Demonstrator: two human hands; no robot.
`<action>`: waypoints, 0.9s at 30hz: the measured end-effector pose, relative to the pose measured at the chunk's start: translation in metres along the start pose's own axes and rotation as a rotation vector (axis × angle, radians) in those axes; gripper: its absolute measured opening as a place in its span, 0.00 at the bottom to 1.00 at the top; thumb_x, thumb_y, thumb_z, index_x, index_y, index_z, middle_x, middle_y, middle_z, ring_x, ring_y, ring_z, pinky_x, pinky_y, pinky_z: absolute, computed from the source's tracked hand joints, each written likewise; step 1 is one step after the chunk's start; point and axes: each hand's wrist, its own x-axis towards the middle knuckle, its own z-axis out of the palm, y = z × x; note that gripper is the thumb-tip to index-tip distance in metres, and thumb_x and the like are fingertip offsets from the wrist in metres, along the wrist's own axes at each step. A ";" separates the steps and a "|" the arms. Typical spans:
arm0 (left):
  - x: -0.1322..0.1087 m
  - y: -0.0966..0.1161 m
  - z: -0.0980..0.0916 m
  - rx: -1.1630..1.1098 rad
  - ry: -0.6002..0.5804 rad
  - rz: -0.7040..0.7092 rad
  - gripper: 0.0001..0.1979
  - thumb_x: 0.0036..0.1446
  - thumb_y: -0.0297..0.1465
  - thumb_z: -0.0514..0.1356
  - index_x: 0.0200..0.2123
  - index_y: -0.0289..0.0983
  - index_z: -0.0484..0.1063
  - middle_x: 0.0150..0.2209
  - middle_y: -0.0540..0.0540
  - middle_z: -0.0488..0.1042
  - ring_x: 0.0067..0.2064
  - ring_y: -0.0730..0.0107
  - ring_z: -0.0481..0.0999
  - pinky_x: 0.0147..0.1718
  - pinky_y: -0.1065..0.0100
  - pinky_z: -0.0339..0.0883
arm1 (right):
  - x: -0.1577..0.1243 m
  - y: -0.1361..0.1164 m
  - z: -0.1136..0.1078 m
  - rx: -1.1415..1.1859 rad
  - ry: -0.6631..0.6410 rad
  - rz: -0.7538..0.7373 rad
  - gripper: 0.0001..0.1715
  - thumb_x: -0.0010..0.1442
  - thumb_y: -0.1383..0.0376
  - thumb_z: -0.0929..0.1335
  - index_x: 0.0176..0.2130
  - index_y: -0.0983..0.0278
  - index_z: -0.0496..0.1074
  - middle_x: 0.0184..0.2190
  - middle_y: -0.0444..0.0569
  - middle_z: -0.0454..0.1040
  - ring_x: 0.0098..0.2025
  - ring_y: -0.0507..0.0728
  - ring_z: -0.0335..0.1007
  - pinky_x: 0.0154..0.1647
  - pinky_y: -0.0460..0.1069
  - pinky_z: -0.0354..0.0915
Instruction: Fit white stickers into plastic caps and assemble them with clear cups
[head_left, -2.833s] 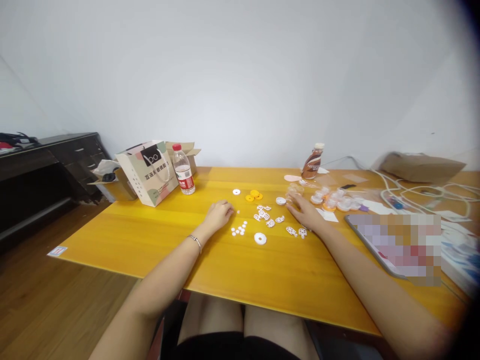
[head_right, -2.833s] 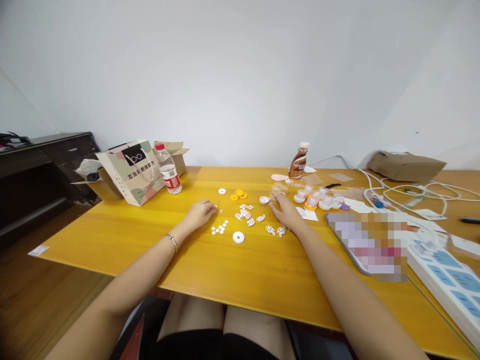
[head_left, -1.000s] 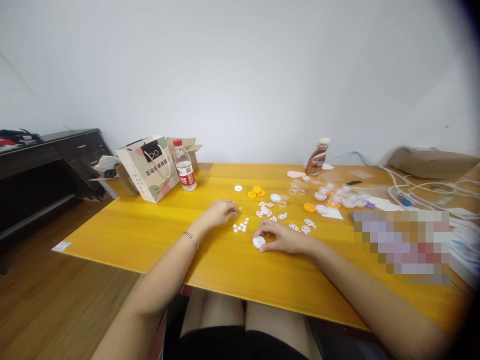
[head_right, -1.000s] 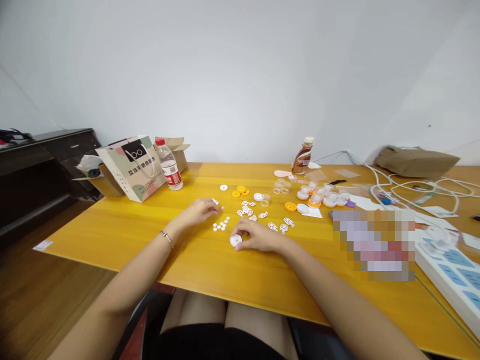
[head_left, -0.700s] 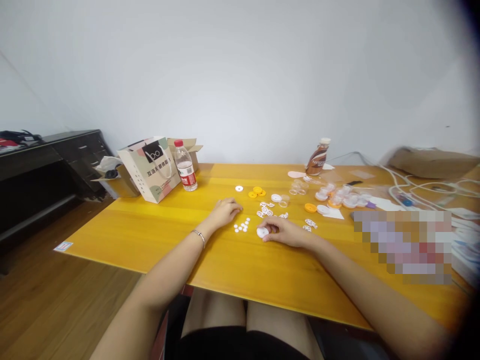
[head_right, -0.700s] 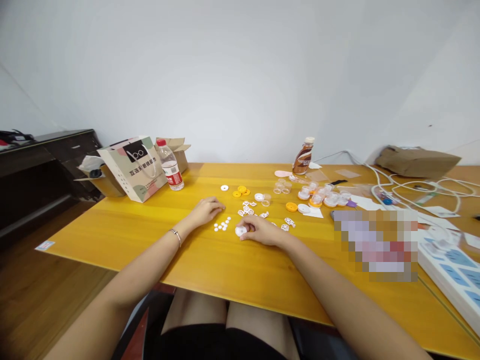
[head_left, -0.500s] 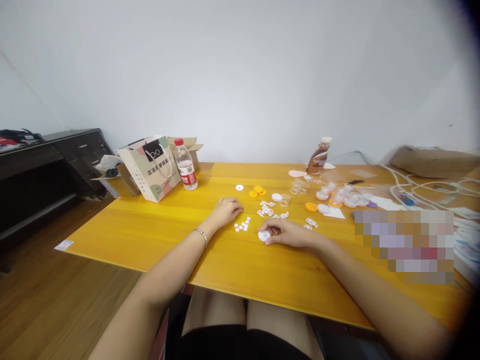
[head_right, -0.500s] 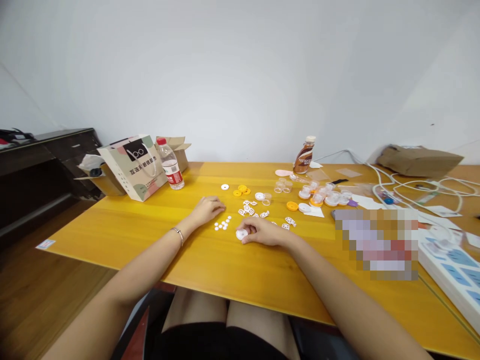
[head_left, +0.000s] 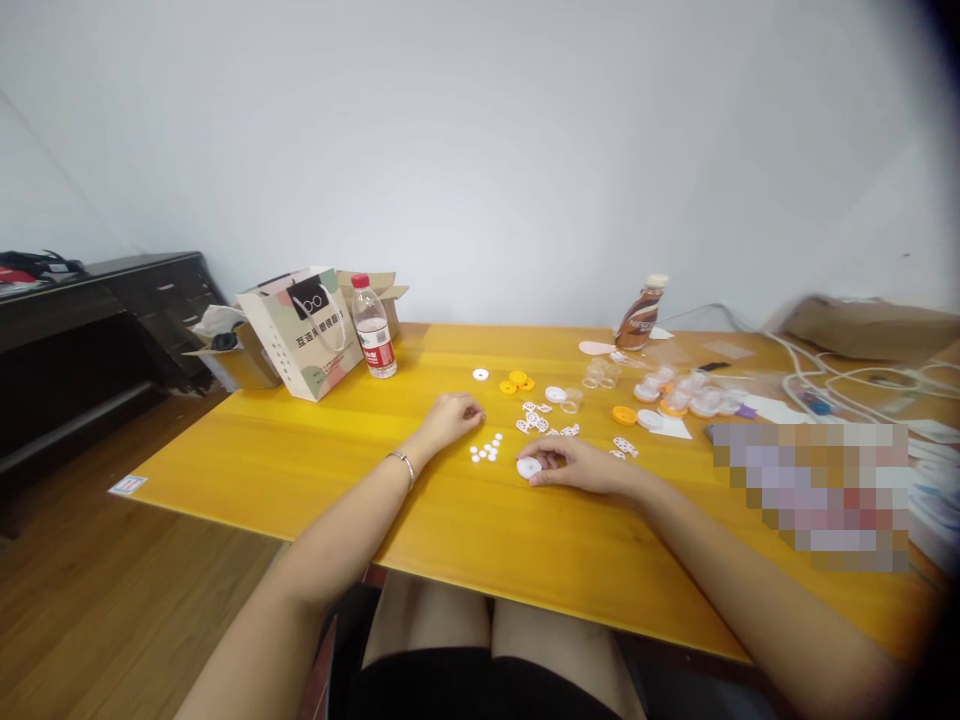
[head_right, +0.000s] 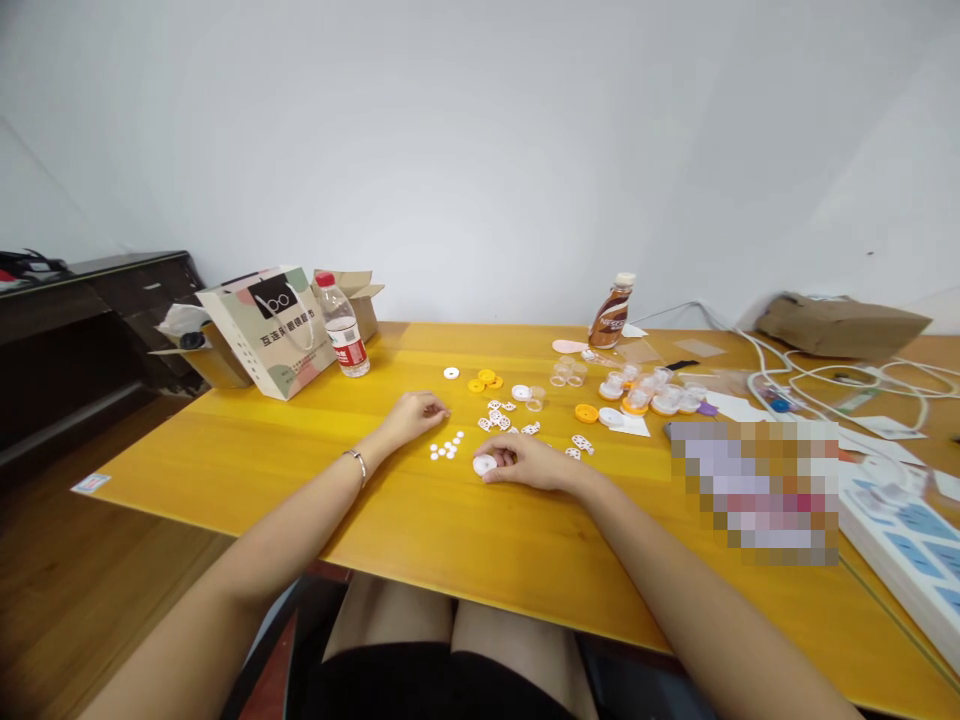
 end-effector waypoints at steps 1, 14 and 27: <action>0.000 -0.002 0.000 -0.013 0.005 -0.008 0.09 0.53 0.32 0.55 0.31 0.35 0.73 0.31 0.47 0.74 0.32 0.72 0.71 0.33 0.72 0.62 | 0.000 0.000 0.000 0.003 0.004 0.000 0.23 0.46 0.53 0.69 0.40 0.61 0.72 0.27 0.44 0.66 0.30 0.52 0.60 0.31 0.47 0.58; -0.016 0.041 -0.002 -0.190 -0.003 0.209 0.07 0.57 0.32 0.52 0.32 0.35 0.68 0.32 0.47 0.71 0.35 0.72 0.69 0.38 0.71 0.62 | 0.004 0.008 0.005 -0.039 0.064 -0.035 0.21 0.49 0.56 0.68 0.42 0.62 0.69 0.24 0.41 0.61 0.26 0.51 0.57 0.28 0.46 0.55; -0.022 0.057 0.010 -0.003 -0.075 0.270 0.09 0.57 0.35 0.52 0.34 0.38 0.70 0.32 0.48 0.72 0.36 0.69 0.69 0.40 0.66 0.57 | 0.010 0.011 0.009 -0.079 0.074 -0.160 0.12 0.53 0.58 0.65 0.31 0.65 0.68 0.20 0.39 0.57 0.23 0.48 0.52 0.24 0.44 0.50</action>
